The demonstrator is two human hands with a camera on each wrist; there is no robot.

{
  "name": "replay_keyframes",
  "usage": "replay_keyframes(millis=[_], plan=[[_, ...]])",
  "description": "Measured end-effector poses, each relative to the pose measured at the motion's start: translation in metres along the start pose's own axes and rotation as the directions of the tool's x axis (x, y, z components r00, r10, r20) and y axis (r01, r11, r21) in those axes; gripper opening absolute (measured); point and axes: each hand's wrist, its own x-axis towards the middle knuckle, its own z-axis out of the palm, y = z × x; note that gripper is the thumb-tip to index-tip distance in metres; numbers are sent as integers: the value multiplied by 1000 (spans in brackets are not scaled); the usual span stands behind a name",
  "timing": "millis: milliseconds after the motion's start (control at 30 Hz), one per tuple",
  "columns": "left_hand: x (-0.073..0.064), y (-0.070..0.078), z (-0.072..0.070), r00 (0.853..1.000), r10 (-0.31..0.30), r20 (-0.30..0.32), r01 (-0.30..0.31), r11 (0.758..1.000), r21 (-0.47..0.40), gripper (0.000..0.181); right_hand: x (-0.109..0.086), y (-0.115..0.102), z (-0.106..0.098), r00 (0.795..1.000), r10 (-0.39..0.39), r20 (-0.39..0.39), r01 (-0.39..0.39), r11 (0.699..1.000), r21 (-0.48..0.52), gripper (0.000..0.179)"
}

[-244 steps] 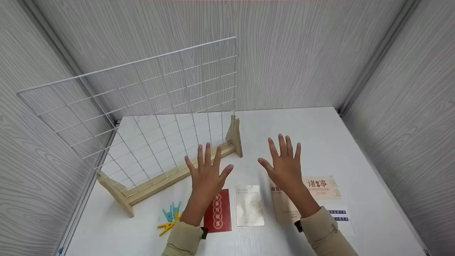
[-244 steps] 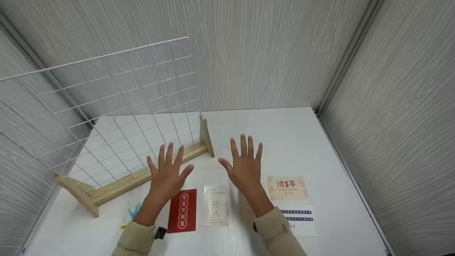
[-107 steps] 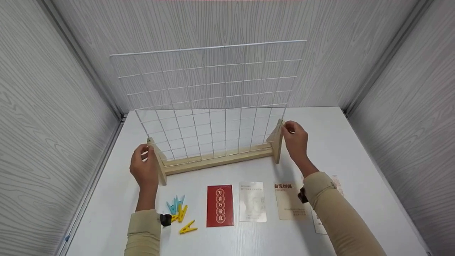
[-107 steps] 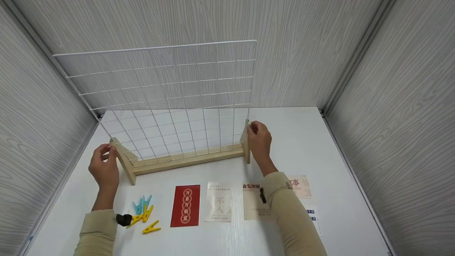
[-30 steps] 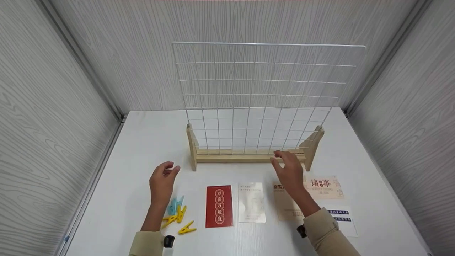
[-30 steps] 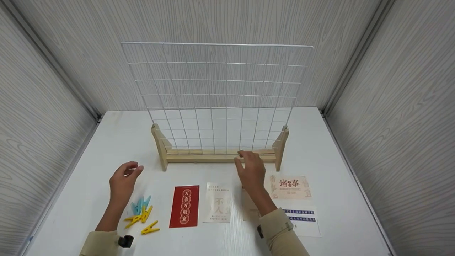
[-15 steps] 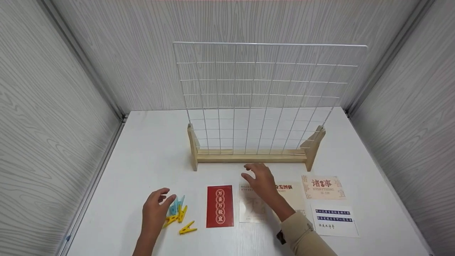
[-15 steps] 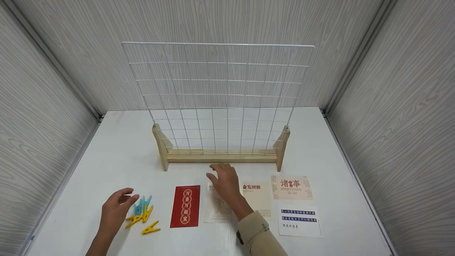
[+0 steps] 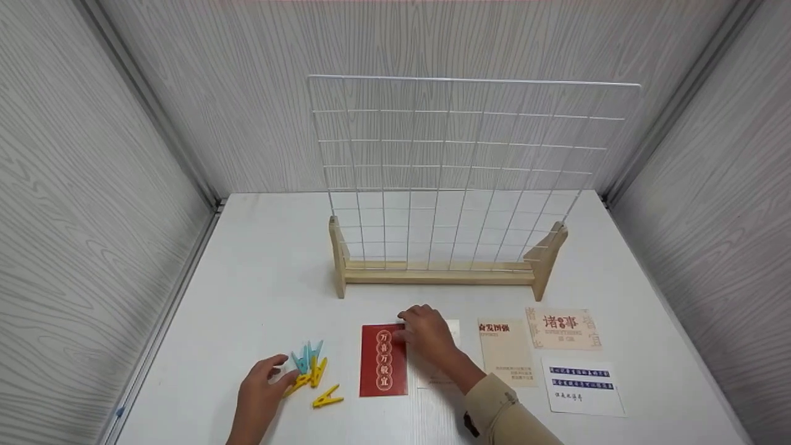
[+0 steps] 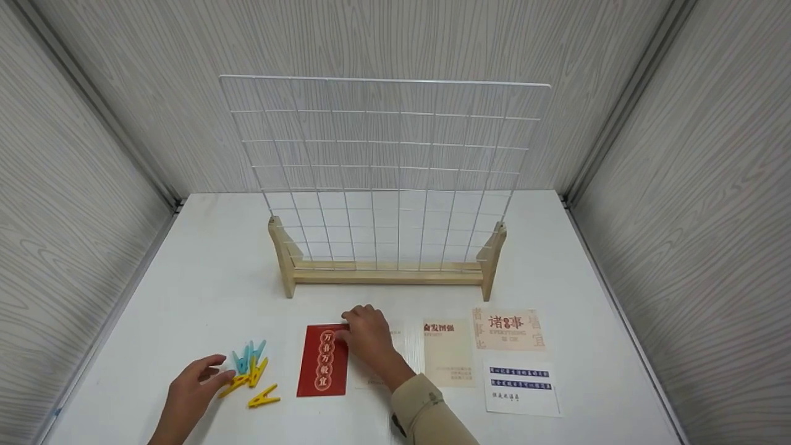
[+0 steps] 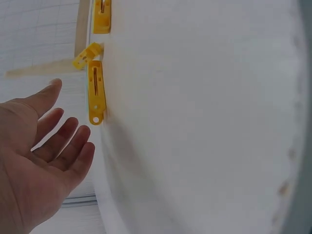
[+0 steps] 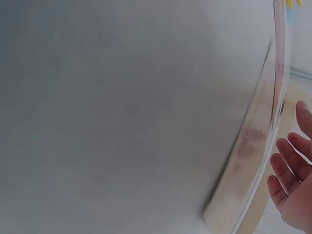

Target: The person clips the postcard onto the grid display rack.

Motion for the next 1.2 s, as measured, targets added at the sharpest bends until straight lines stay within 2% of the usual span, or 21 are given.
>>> replay_keyframes(millis=[100,233,433,700,900,967,1200], plan=[[-1,-6,-1,999,-33,41,33,999,1,48,0,-4,2,1000,1,25,-1,1000,-18,41],[-3,-12,-2,997,-42,69,41,999,20,48,0,-8,4,998,19,66,-15,998,-62,44],[-6,-16,-4,995,-5,96,-1,998,70,46,3,-12,8,993,38,110,-28,995,-93,45],[-6,-21,0,990,54,133,-68,993,101,44,4,-12,12,993,86,86,-82,995,-54,41],[-8,-21,3,986,136,96,-150,978,148,31,3,-13,11,992,105,75,-104,994,-24,34],[-8,-21,3,985,143,91,-157,974,162,29,3,-13,10,991,113,77,-113,994,-15,34],[-7,-19,0,992,64,106,-75,992,105,37,4,-11,9,984,152,93,-154,988,22,43]])
